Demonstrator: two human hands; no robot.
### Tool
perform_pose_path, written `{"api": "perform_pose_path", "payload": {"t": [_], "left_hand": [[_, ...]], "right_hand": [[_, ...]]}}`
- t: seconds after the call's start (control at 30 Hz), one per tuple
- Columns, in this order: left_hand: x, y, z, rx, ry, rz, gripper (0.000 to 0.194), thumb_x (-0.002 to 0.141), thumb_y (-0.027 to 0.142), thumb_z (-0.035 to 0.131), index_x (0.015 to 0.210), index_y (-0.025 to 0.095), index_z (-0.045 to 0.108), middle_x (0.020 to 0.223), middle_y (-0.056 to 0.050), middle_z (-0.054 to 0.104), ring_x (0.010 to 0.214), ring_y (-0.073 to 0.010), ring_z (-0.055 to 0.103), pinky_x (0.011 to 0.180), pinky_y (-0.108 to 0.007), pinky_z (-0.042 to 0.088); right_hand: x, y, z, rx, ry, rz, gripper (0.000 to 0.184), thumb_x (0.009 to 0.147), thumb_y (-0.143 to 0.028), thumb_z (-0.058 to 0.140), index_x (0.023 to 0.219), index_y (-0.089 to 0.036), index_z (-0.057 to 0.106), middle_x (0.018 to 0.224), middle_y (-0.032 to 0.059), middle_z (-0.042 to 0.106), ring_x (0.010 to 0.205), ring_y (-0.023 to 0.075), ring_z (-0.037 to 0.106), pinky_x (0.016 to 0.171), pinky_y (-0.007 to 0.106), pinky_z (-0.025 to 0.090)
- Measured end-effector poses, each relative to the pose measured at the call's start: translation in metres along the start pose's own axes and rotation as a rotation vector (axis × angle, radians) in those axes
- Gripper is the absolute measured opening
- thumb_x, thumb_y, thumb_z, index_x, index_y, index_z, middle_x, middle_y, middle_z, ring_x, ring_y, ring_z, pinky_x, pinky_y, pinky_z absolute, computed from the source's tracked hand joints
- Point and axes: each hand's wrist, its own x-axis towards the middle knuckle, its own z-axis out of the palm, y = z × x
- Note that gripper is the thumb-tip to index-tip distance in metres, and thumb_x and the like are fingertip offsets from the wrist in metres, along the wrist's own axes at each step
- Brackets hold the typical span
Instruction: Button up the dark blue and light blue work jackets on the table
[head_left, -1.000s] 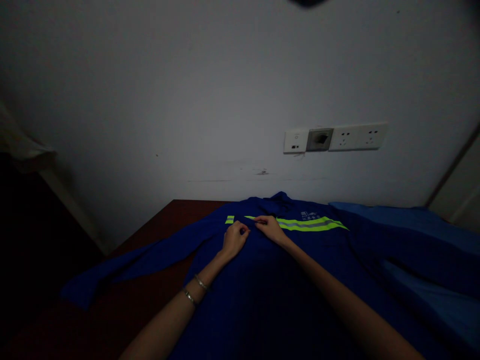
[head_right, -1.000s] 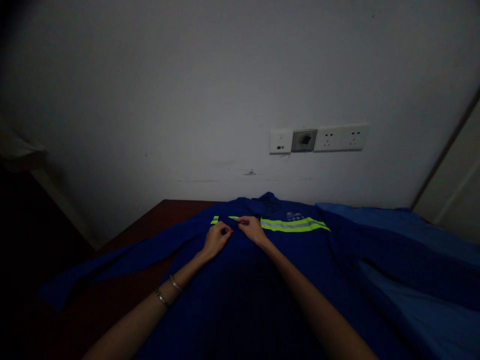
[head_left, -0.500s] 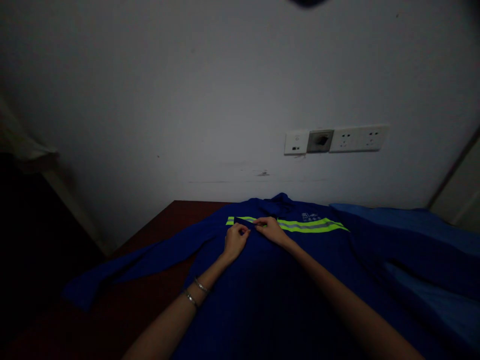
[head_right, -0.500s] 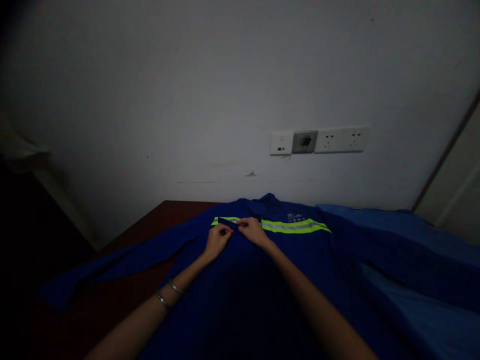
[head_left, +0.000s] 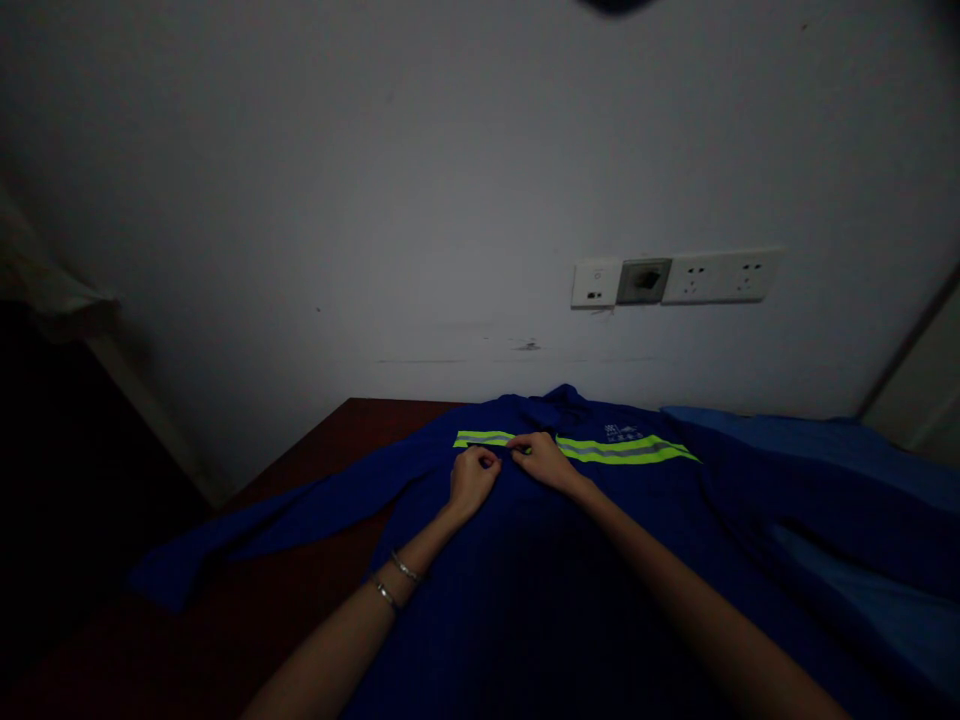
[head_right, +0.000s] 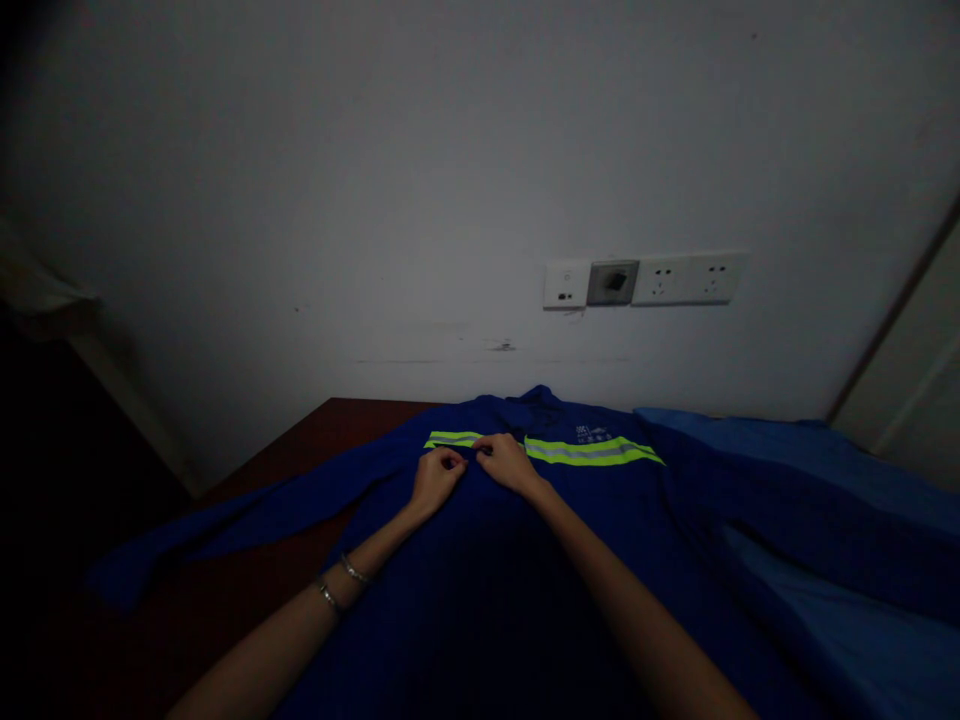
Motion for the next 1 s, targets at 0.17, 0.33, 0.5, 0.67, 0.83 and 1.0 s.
{"api": "perform_pose_path", "payload": {"t": [0.17, 0.33, 0.5, 0.67, 0.83, 1.0], "left_hand": [[-0.002, 0.003, -0.002, 0.025, 0.035, 0.044, 0.013, 0.072, 0.025, 0.056, 0.07, 0.016, 0.065, 0.074, -0.001, 0.062, 0.069, -0.0109, 0.054, 0.061, -0.021, 0.036], [-0.002, 0.003, -0.001, 0.024, 0.049, 0.013, 0.012, 0.071, 0.024, 0.057, 0.068, 0.016, 0.064, 0.073, -0.001, 0.062, 0.067, -0.0104, 0.053, 0.061, -0.02, 0.036], [-0.002, 0.001, 0.001, -0.004, 0.066, 0.008, 0.011, 0.07, 0.023, 0.057, 0.067, 0.016, 0.064, 0.07, 0.0, 0.062, 0.065, -0.0097, 0.053, 0.06, -0.02, 0.036], [-0.002, -0.002, 0.002, -0.004, 0.082, 0.048, 0.013, 0.072, 0.024, 0.055, 0.066, 0.016, 0.064, 0.069, 0.001, 0.061, 0.063, -0.0093, 0.052, 0.06, -0.02, 0.036], [-0.005, -0.001, 0.001, 0.003, 0.061, 0.085, 0.014, 0.074, 0.024, 0.054, 0.069, 0.016, 0.064, 0.066, 0.0, 0.061, 0.061, -0.0096, 0.052, 0.057, -0.02, 0.034], [-0.007, 0.002, -0.001, 0.011, 0.045, 0.08, 0.014, 0.074, 0.023, 0.053, 0.07, 0.016, 0.064, 0.065, 0.0, 0.06, 0.061, -0.0098, 0.052, 0.056, -0.019, 0.034]], "right_hand": [[0.0, 0.0, -0.001, -0.032, -0.013, -0.007, 0.032, 0.069, -0.017, 0.048, 0.091, -0.02, 0.07, 0.085, 0.0048, 0.07, 0.076, 0.0197, 0.062, 0.07, 0.027, 0.043], [0.002, 0.001, -0.001, -0.022, -0.043, 0.0, 0.031, 0.068, -0.016, 0.049, 0.089, -0.018, 0.07, 0.083, 0.0049, 0.069, 0.075, 0.0184, 0.061, 0.07, 0.026, 0.043], [0.002, 0.001, -0.005, 0.066, -0.111, 0.007, 0.029, 0.068, -0.021, 0.051, 0.088, -0.013, 0.07, 0.077, 0.0054, 0.069, 0.07, 0.0172, 0.06, 0.065, 0.024, 0.042], [0.004, 0.003, -0.008, 0.298, -0.176, 0.109, 0.032, 0.073, -0.031, 0.045, 0.072, -0.011, 0.07, 0.065, 0.003, 0.065, 0.061, 0.0148, 0.056, 0.058, 0.024, 0.04], [0.008, 0.012, -0.001, 0.428, -0.175, 0.192, 0.024, 0.066, -0.025, 0.051, 0.073, -0.011, 0.069, 0.06, 0.0016, 0.062, 0.054, 0.0114, 0.052, 0.054, 0.022, 0.038], [0.007, 0.021, 0.004, 0.465, -0.192, 0.132, 0.022, 0.062, -0.028, 0.06, 0.074, -0.012, 0.068, 0.065, 0.0024, 0.064, 0.058, 0.0125, 0.053, 0.057, 0.024, 0.04]]}}
